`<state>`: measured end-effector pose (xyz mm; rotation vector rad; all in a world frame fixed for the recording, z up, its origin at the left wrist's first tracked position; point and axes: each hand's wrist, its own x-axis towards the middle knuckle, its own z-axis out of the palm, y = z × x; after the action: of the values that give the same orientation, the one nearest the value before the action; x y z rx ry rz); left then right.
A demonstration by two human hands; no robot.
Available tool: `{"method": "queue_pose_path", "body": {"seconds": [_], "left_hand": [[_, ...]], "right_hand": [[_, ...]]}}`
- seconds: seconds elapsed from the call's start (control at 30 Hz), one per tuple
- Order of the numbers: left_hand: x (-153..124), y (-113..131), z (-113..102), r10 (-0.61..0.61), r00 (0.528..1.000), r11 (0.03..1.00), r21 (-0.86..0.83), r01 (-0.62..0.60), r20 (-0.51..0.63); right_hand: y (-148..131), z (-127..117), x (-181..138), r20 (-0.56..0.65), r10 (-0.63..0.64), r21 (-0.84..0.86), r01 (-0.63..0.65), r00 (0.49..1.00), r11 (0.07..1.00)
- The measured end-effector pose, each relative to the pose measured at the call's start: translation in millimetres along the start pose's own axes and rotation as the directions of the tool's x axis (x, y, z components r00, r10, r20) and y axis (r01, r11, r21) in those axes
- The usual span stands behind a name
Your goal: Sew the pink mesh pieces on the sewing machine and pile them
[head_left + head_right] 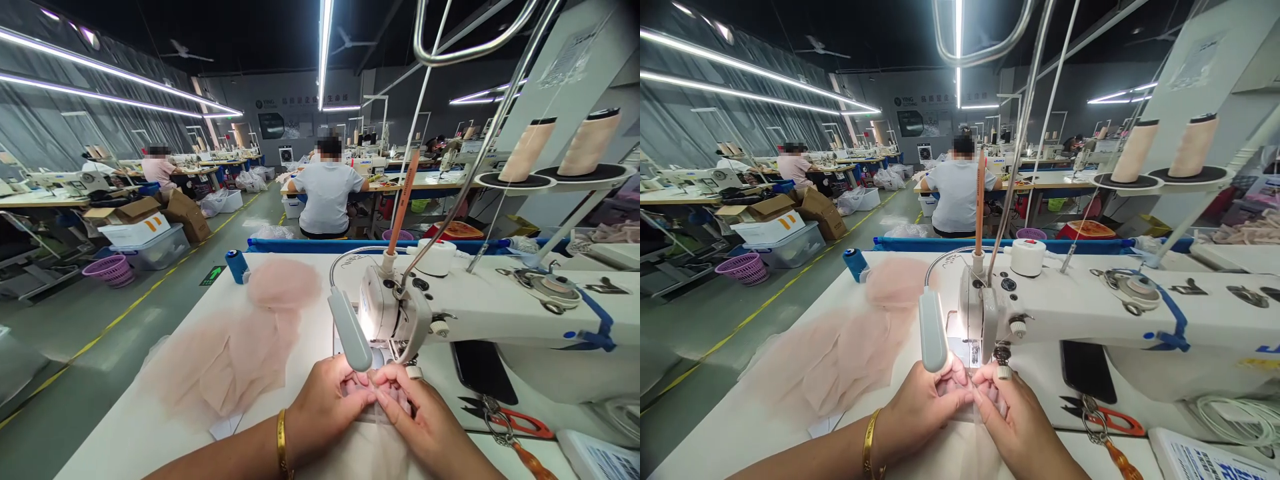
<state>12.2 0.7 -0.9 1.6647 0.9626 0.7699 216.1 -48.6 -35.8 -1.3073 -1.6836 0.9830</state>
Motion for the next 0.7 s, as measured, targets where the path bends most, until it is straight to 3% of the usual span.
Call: {"method": "queue_pose_path", "body": {"seconds": [0.27, 0.4, 0.7], "left_hand": [[-0.5, -3.1, 2.0, -0.023, 1.0, 0.999, 0.047, 0.023, -0.005], [0.5, 3.6, 2.3, 0.004, 1.0, 0.999, 0.044, -0.004, -0.01], [6.1, 12.9, 5.3, 0.021, 0.999, 1.0, -0.003, -0.021, 0.026]], "right_hand": [[2.5, -3.4, 2.3, 0.014, -0.086, -0.12, 0.087, 0.996, 0.989], [2.1, -1.4, 0.2, -0.086, -0.091, -0.156, 0.076, 0.992, 0.985], [-1.7, -0.3, 0.8, -0.157, -0.118, -0.161, 0.093, 0.98, 0.983]]}}
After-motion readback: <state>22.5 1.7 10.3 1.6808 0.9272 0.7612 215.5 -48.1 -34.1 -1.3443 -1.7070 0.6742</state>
